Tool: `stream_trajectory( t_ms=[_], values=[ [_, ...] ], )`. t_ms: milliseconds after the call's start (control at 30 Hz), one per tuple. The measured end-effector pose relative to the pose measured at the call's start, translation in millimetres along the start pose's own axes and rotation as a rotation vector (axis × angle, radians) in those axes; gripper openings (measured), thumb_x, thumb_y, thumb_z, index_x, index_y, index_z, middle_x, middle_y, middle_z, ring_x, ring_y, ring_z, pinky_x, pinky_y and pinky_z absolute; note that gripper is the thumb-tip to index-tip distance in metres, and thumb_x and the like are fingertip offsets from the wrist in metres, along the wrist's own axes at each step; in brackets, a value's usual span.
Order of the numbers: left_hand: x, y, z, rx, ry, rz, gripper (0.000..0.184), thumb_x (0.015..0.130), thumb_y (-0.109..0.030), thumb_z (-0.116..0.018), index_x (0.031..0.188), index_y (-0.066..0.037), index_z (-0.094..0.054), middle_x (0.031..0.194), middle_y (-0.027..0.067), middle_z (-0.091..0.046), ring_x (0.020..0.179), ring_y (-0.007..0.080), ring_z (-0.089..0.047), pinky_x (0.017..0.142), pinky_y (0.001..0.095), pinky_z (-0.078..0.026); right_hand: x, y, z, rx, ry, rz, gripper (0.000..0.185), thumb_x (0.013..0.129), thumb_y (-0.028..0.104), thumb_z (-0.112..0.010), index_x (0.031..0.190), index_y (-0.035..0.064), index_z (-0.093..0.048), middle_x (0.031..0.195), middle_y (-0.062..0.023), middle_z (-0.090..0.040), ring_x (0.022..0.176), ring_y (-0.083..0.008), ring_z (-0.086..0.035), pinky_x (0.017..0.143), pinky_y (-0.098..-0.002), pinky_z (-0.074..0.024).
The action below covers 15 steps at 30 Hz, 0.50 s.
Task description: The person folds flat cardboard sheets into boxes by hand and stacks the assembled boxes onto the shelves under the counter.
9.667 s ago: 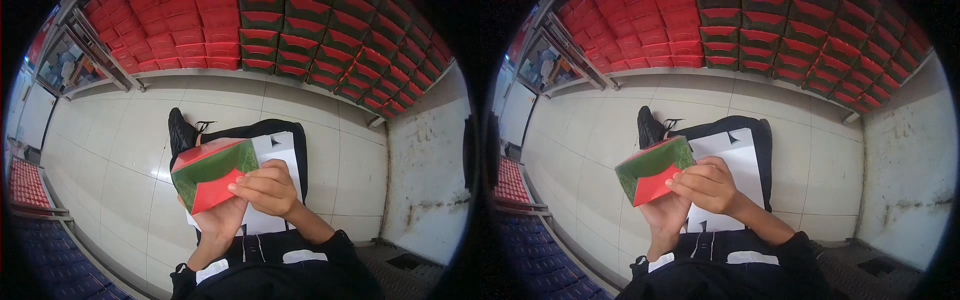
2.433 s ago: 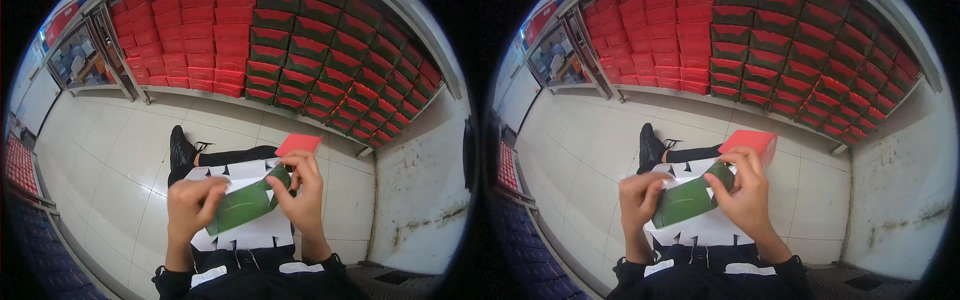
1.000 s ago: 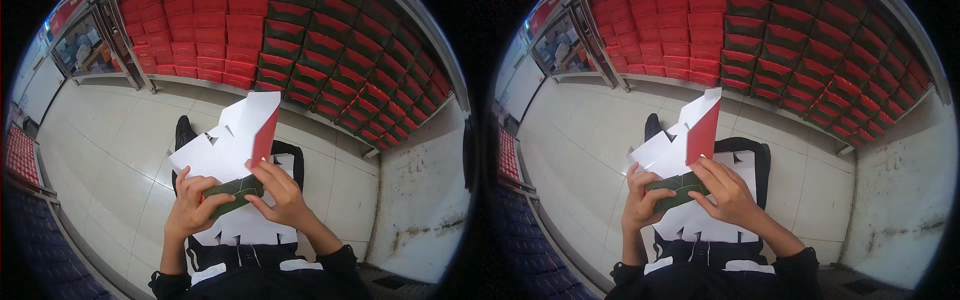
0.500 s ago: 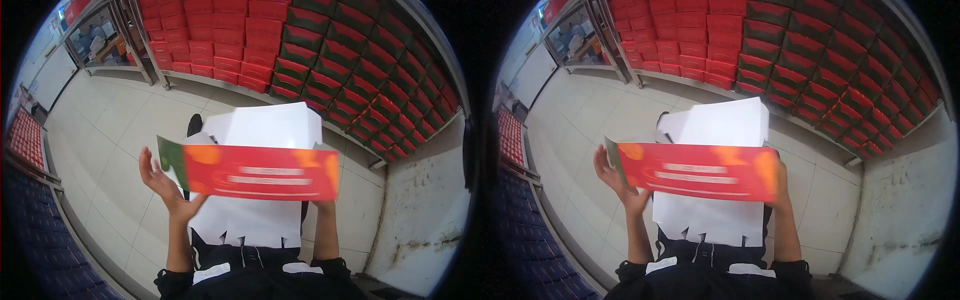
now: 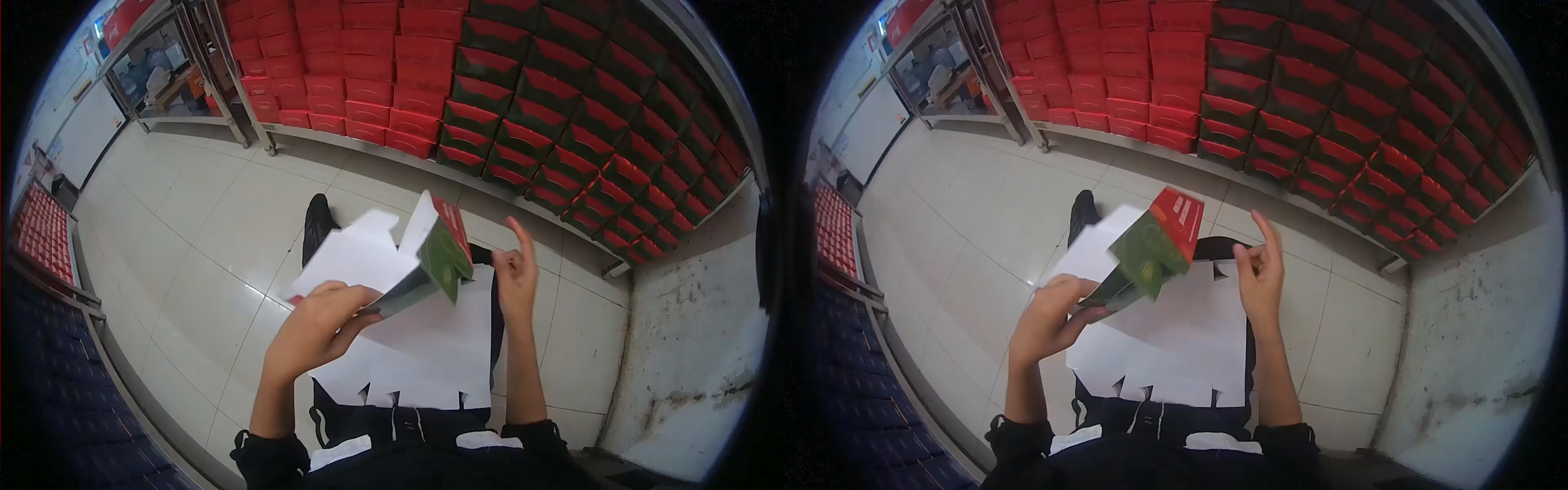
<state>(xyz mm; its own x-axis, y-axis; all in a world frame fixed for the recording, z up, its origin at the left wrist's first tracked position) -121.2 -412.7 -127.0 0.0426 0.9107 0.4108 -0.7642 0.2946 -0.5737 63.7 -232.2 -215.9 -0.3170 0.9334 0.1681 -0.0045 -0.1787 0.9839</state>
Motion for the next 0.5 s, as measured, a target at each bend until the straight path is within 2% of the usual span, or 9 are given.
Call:
stream_trajectory(
  t_ms=[67,100,167,200,267,300,333,400,500],
  values=[
    [6,6,-13,-0.068,0.067,0.102,0.016,0.077,-0.008,-0.064,0.081,-0.004,-0.049,0.074,0.0096,-0.062,0.068,0.027,-0.059,0.064,0.0341,-0.042,-19,70,2,-0.158,0.05,0.466,0.051,0.079,0.001,-0.061,0.129,0.0022,-0.046,0.134,-0.0127,-0.042,0.075,-0.011,-0.054,0.063,-0.025,-0.0446],
    [10,4,-16,-0.071,0.079,0.096,0.016,0.077,-0.008,-0.064,0.081,-0.004,-0.049,0.074,0.0096,-0.062,0.068,0.027,-0.059,0.064,0.0341,-0.042,-25,92,1,-0.159,0.039,0.46,0.051,0.079,0.001,-0.061,0.129,0.0022,-0.046,0.134,-0.0127,-0.042,0.075,-0.011,-0.054,0.063,-0.025,-0.0446],
    [13,5,-45,-0.355,0.348,0.221,0.012,0.081,-0.007,-0.059,0.087,-0.003,-0.049,0.072,0.0133,-0.061,0.061,0.03,-0.057,0.059,0.035,-0.043,-41,131,-31,-0.328,0.291,0.589,0.038,0.078,0.005,-0.064,0.116,0.0034,-0.058,0.121,-0.0114,-0.052,0.07,-0.012,-0.051,0.059,-0.0257,-0.0441],
    [13,8,-55,-0.37,0.409,0.237,0.009,0.083,-0.008,-0.056,0.087,-0.003,-0.05,0.071,0.0137,-0.06,0.059,0.0272,-0.057,0.054,0.0336,-0.042,-36,129,-25,-0.333,0.283,0.577,0.038,0.078,0.005,-0.064,0.116,0.0034,-0.058,0.121,-0.0114,-0.052,0.07,-0.012,-0.051,0.059,-0.0257,-0.0441],
    [17,8,-64,-0.423,0.424,0.312,0.009,0.085,-0.01,-0.055,0.087,-0.003,-0.051,0.068,0.0116,-0.059,0.058,0.0222,-0.056,0.054,0.0314,-0.041,-37,112,-43,-0.32,0.725,0.504,0.025,0.077,0.009,-0.068,0.101,0.0035,-0.064,0.096,-0.0073,-0.058,0.066,-0.0127,-0.049,0.057,-0.0256,-0.0428],
    [19,11,-69,-0.472,0.422,0.39,0.011,0.087,-0.013,-0.054,0.087,-0.002,-0.053,0.066,0.0094,-0.058,0.057,0.0171,-0.054,0.054,0.0293,-0.041,-37,109,-41,-0.324,0.722,0.503,0.025,0.077,0.009,-0.068,0.101,0.0035,-0.064,0.096,-0.0073,-0.058,0.066,-0.0127,-0.049,0.057,-0.0256,-0.0428],
    [19,13,-76,-0.478,0.419,0.389,0.011,0.087,-0.013,-0.054,0.087,-0.002,-0.053,0.066,0.0094,-0.058,0.057,0.0171,-0.054,0.054,0.0293,-0.041,-35,104,-36,-0.284,0.691,0.43,0.02,0.074,0.009,-0.07,0.093,0.0034,-0.066,0.09,-0.0059,-0.058,0.064,-0.0102,-0.048,0.055,-0.0232,-0.0403],
    [15,18,-96,-0.782,0.376,0.445,0.018,0.09,-0.017,-0.052,0.09,0.0,-0.059,0.063,0.0045,-0.054,0.055,0.009,-0.046,0.052,0.0255,-0.037,-35,97,-30,-0.244,0.667,0.344,0.016,0.071,0.009,-0.073,0.085,0.0033,-0.068,0.084,-0.0046,-0.058,0.062,-0.0078,-0.047,0.053,-0.0208,-0.0377],
    [14,15,-109,-0.783,0.425,0.479,0.022,0.092,-0.018,-0.051,0.093,0.002,-0.062,0.063,0.0021,-0.052,0.055,0.0064,-0.041,0.051,0.0242,-0.035,-45,101,-26,-0.261,0.679,0.376,0.019,0.066,0.006,-0.077,0.082,0.0024,-0.067,0.08,-0.0038,-0.056,0.06,-0.0076,-0.047,0.051,-0.0204,-0.0367]
  ],
)
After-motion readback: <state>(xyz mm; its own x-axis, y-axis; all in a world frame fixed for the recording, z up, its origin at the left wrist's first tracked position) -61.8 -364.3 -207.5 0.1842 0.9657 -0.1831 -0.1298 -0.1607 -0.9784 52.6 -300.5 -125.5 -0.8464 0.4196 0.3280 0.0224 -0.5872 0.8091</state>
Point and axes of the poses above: each hand's wrist, its own x-axis towards the middle knuckle, its own z-axis out of the back of the hand, y = z × x, the point moved 8 cm from there along x, towards the middle knuckle
